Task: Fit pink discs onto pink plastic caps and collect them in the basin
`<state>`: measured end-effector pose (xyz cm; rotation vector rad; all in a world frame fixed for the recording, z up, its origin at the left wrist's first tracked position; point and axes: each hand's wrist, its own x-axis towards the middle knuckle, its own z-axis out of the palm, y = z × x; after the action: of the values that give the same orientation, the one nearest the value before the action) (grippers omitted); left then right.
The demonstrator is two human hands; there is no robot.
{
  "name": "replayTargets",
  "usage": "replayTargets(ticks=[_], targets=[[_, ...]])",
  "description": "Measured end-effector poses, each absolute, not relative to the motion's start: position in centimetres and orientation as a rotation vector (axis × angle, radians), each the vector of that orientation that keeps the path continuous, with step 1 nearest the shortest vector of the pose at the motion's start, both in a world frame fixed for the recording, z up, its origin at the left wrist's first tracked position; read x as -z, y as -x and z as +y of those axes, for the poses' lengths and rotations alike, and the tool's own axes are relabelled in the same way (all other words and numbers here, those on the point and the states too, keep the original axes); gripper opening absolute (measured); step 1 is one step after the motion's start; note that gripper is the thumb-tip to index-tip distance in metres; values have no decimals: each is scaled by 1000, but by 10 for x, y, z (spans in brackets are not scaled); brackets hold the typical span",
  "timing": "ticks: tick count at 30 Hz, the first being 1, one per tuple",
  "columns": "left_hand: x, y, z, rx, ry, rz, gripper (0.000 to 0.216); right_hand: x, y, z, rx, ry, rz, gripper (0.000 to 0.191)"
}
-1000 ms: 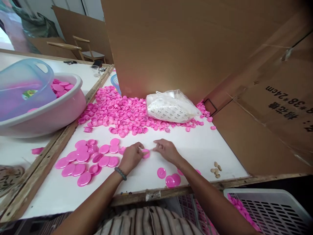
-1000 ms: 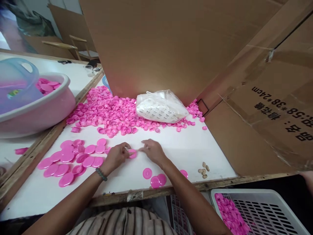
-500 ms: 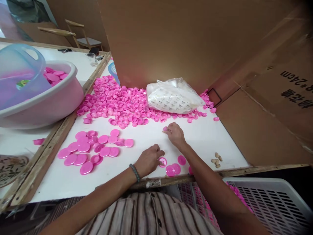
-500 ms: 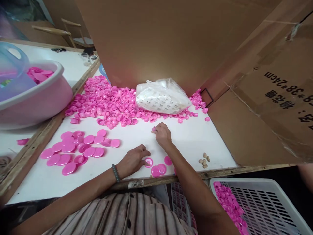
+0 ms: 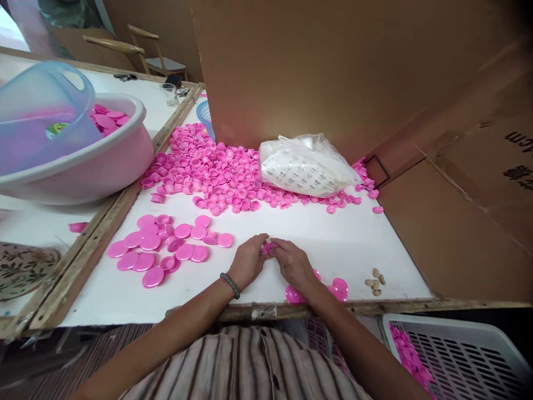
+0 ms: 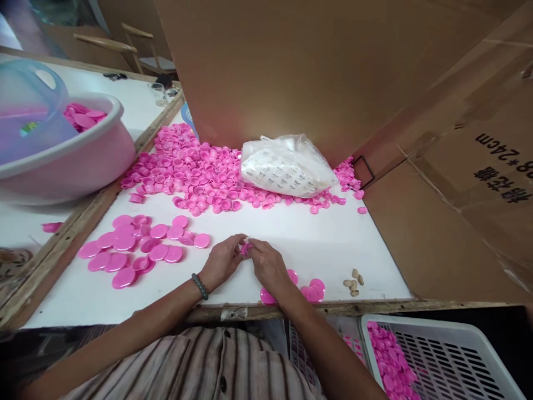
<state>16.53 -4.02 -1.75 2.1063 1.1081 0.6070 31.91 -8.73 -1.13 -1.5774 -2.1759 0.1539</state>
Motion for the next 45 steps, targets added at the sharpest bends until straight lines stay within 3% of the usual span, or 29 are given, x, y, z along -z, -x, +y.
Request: replayTargets(ticks=[12,17,22,26,36,45], targets=[[17,-162,-40,-603,-2113,1069,51,5,-299,-91,-8,1636,-2575,35],[11,-160,-37,-584,-2002,1046,48,12,-305,-91,-43,1611,-2442,39],[4,-154,-34,-584,-1900,977,27,10,-309,-86,-344,1703,-1940,28],[4,-151,-30,-616,-1792,993,23,2,-307,-80,-650,1768,-1765,28],[3,-160,-12,-374,-1186,1184,37,-14,-318,-76,-512,1513,-2229,25],[3,-165,-1,-247,-1088,1204,26,-16,-316,-53,-332,1592,-2574,15]])
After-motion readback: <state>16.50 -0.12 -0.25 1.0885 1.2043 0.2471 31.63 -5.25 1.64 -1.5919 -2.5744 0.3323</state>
